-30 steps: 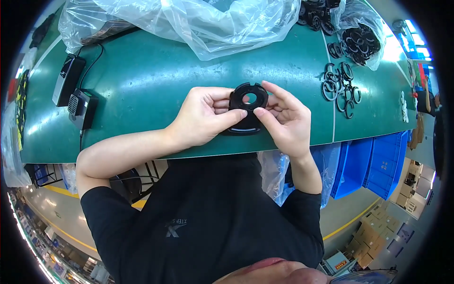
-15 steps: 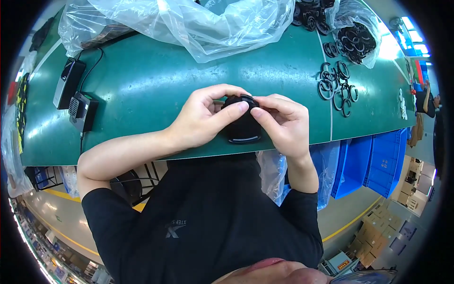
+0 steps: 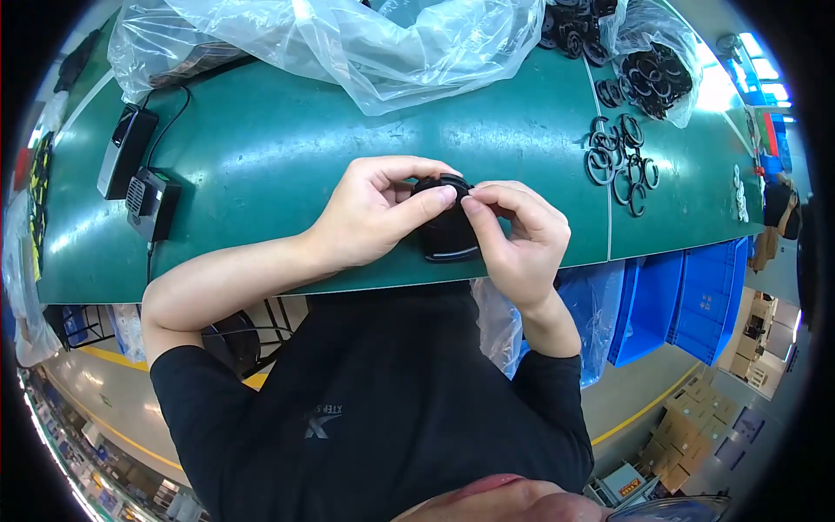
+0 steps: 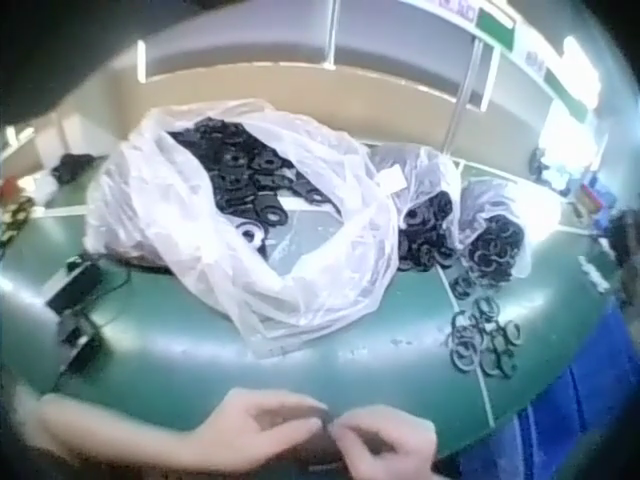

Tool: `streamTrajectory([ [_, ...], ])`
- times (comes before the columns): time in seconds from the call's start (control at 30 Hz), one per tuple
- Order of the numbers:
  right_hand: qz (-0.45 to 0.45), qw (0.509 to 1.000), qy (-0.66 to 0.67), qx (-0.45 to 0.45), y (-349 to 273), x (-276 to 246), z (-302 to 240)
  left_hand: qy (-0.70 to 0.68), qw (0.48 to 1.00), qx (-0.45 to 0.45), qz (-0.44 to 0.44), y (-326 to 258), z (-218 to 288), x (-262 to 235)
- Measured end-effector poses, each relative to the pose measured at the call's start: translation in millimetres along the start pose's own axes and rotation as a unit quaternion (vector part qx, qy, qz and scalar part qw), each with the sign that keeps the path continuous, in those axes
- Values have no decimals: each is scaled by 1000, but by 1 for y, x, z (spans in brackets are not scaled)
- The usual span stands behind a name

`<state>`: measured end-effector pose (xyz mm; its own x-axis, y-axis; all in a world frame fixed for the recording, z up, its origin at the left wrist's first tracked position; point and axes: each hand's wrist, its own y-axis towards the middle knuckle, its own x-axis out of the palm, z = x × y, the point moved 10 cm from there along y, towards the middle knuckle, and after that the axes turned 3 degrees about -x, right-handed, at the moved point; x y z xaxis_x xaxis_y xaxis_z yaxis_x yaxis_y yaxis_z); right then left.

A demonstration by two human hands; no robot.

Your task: The person assembles small black circular plastic lighting fixtures by hand at a production workstation.

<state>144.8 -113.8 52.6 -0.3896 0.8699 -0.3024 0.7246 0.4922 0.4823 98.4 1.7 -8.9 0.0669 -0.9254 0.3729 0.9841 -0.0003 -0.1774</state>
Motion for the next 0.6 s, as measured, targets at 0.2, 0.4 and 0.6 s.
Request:
streamTrajectory([
  [0.2, -10, 997, 51, 48, -9, 7, 10, 55, 998, 26, 37, -2, 6, -5],
  [0.4, -51, 947, 243, 204, -15, 24, 35, 127, 989, 56, 55, -6, 16, -8],
  [0.6, -42, 958, 210, 192, -20, 26, 39, 146, 987, 32, 63, -6, 15, -9],
])
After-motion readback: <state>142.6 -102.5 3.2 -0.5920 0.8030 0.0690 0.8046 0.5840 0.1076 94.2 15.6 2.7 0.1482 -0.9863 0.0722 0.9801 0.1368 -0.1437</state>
